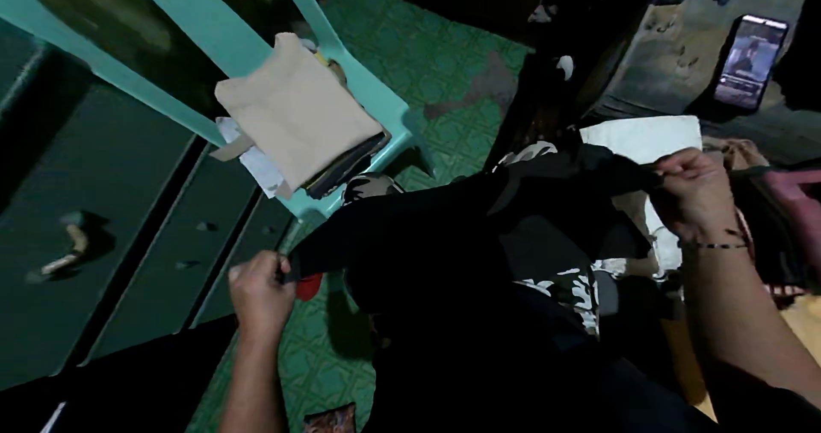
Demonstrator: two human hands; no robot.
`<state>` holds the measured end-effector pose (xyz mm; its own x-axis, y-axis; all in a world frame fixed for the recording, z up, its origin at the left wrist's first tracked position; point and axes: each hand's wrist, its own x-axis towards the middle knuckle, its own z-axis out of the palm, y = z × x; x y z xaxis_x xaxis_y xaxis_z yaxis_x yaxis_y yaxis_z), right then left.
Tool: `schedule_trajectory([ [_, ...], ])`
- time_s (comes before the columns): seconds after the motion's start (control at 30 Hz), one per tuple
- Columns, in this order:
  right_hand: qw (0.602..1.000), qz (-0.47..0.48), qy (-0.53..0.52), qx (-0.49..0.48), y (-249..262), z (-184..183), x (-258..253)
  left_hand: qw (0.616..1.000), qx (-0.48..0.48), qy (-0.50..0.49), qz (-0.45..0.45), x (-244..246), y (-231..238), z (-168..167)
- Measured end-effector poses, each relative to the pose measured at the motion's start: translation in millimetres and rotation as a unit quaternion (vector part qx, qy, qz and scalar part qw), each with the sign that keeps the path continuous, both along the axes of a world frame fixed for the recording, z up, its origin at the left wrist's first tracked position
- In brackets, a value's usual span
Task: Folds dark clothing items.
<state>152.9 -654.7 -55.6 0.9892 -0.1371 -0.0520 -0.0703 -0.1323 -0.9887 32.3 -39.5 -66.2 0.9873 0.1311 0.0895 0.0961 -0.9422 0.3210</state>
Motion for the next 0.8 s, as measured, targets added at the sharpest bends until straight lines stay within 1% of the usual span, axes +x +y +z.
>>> schedule_trajectory([
  [0.1, 0.999, -0.023, 0.036, 0.022, -2.5, -13.9, -18.8, 1.0, -0.007, -0.003, 0.002, -7.0, 1.6, -11.5],
  [0.23, 0.997, -0.018, -0.006, 0.07, -3.2, -8.8, -28.7, 1.0, -0.008, -0.024, 0.019, -5.8, 1.7, -4.7],
  [0.3, 0.999, -0.014, 0.003, 0.052, -1.7, -10.5, -34.3, 1.0, 0.007, -0.016, 0.001, -6.7, 3.7, -4.1],
  [0.33, 1.0, -0.012, 0.017, 0.024, -1.3, -13.7, -37.5, 1.0, 0.014, 0.02, -0.016, -7.3, 4.4, -3.1],
  [0.37, 0.999, -0.006, 0.031, -0.016, -0.5, -17.1, -40.5, 0.995, 0.016, 0.089, -0.03, -6.6, 4.3, 0.0],
  [0.43, 0.996, 0.01, 0.056, -0.076, 0.1, -24.0, -45.7, 0.964, 0.002, 0.265, -0.035, 1.6, -0.4, 10.1],
  [0.47, 0.993, 0.026, 0.064, -0.095, 1.0, -25.3, -47.8, 0.952, -0.007, 0.303, -0.039, 6.4, -4.0, 13.9],
  [0.5, 0.991, 0.04, 0.07, -0.11, 1.7, -25.7, -49.7, 0.954, -0.021, 0.294, -0.051, 11.0, -9.5, 18.6],
  [0.53, 0.989, 0.054, 0.077, -0.116, 2.3, -26.4, -51.6, 0.963, -0.034, 0.257, -0.072, 16.9, -17.9, 24.6],
  [0.6, 0.988, 0.064, 0.094, -0.103, 6.0, -28.1, -53.6, 0.978, -0.064, 0.146, -0.132, 34.0, -47.3, 36.9],
  [0.63, 0.988, 0.065, 0.101, -0.094, 9.2, -28.0, -53.4, 0.978, -0.082, 0.1, -0.162, 44.3, -70.2, 43.7],
  [0.73, 0.99, 0.051, 0.096, -0.096, 22.2, -24.8, -53.0, 0.955, -0.162, 0.029, -0.247, 72.4, -154.0, 55.1],
  [0.8, 0.99, 0.034, 0.074, -0.118, 29.4, -22.9, -53.9, 0.927, -0.201, 0.024, -0.315, 85.0, -211.7, 47.2],
])
